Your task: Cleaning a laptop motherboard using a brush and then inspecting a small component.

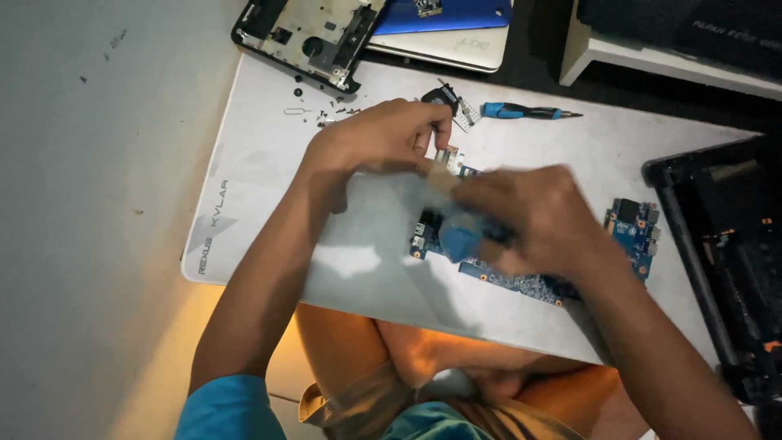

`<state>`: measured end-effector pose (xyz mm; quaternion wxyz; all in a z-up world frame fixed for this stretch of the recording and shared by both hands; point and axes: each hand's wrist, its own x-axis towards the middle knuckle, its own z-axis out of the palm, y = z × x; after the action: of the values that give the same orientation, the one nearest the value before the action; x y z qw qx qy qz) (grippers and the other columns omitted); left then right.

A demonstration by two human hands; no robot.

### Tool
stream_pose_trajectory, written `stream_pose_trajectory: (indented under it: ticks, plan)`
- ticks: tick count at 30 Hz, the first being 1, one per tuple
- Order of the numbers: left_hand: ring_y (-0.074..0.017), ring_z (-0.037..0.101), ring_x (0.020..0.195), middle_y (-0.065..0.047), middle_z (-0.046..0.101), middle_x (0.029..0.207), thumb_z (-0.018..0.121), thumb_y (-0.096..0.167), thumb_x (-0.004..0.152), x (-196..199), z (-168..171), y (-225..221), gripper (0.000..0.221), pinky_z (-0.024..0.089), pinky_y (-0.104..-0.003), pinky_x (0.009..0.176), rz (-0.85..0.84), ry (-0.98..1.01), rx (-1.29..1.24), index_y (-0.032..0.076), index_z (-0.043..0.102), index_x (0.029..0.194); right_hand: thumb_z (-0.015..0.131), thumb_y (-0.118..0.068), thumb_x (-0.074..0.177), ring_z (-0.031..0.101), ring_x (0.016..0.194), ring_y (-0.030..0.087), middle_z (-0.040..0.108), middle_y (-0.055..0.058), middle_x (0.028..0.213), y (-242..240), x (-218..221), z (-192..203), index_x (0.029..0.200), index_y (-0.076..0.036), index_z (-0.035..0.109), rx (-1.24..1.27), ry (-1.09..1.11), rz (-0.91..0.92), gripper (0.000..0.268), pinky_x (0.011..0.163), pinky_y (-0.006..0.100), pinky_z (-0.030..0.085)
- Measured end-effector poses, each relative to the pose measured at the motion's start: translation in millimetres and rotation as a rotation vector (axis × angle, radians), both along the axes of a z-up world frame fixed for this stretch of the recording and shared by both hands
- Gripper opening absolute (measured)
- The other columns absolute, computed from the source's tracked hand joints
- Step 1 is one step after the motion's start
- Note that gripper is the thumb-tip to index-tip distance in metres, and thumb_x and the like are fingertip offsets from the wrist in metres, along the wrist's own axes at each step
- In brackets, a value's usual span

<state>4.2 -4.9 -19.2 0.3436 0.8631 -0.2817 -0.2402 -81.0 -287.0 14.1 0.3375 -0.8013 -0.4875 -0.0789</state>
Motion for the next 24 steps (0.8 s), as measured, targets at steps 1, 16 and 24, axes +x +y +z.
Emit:
stream_pose_trajectory:
  ticks: [1,16,24]
  plan:
    - [-0.0307,0.076,0.070,-0.006,0.076,0.072,0.091,0.017,0.089,-2.5,10.0,-0.1,0.039,0.058,-0.045,0.073,0.001,0.001,0.003,0.013,0.075,0.124,0.085,-0.041,0.097,0.074,0.050,0.033,0.086,0.021,0.082,9.2,-6.7,4.1,0.117,-0.006,0.091,0.003,0.001,0.001,0.041,0.049,0.043,0.061]
    - [-0.0179,0.062,0.079,-0.001,0.071,0.094,0.095,0.041,0.099,-16.6,35.3,-8.2,0.041,0.044,-0.037,0.070,0.084,0.096,0.114,0.020,0.067,0.121,0.078,-0.041,0.113,0.063,0.072,0.019,0.076,0.007,0.102,-51.0,37.6,3.5,0.128,-0.005,0.078,-0.158,0.215,-0.270,0.039,0.062,0.032,0.052]
    - [-0.0163,0.058,0.076,0.001,0.067,0.089,0.079,0.018,0.101,-17.0,34.7,-7.9,0.024,0.044,-0.036,0.070,0.081,0.073,0.137,0.021,0.069,0.123,0.085,-0.031,0.106,0.067,0.061,0.012,0.082,-0.001,0.096,-25.9,23.4,25.9,0.129,-0.014,0.081,-0.150,0.343,-0.122,0.029,0.055,0.028,0.051]
